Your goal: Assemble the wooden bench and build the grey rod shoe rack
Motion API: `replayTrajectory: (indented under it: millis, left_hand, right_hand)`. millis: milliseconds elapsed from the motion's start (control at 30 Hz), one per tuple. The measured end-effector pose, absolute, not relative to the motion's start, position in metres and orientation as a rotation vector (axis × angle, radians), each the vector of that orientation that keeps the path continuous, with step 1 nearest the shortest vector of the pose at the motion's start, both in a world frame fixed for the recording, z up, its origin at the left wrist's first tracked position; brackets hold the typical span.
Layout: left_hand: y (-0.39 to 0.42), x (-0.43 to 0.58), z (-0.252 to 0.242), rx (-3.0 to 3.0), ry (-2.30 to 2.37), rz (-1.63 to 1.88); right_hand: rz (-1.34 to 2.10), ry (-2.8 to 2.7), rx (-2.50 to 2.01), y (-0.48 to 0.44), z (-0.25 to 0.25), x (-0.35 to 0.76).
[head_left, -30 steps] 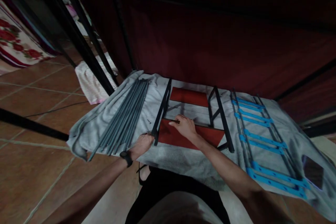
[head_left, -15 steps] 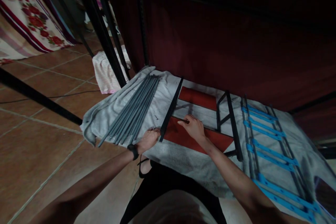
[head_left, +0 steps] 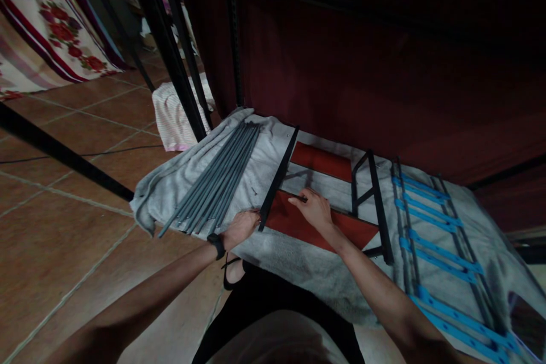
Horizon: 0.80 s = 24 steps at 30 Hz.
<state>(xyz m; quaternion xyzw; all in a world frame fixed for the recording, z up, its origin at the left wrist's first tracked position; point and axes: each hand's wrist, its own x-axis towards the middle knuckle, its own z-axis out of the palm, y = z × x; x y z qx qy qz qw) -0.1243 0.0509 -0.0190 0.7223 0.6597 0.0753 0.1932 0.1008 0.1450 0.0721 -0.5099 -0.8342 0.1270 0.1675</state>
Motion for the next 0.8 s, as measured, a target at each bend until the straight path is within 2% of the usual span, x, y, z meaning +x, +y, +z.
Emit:
replayTrajectory:
  millis: [400, 600, 800]
  left_hand:
    - [0.051, -0.125, -0.020, 2.150, 1.809, 0.189]
    - [0.053, -0.131, -0.021, 1.913, 1.704, 0.445]
    - [0.055, -0.138, -0.024, 1.849, 1.637, 0.453]
  right_hand:
    - [0.380, -2.349, -1.419, 0.145, 0.075, 0.105]
    - [0.384, -2.341, -1.420, 0.145, 0.077, 0.107]
    - [0.384, -2.341, -1.408, 0.145, 0.076, 0.107]
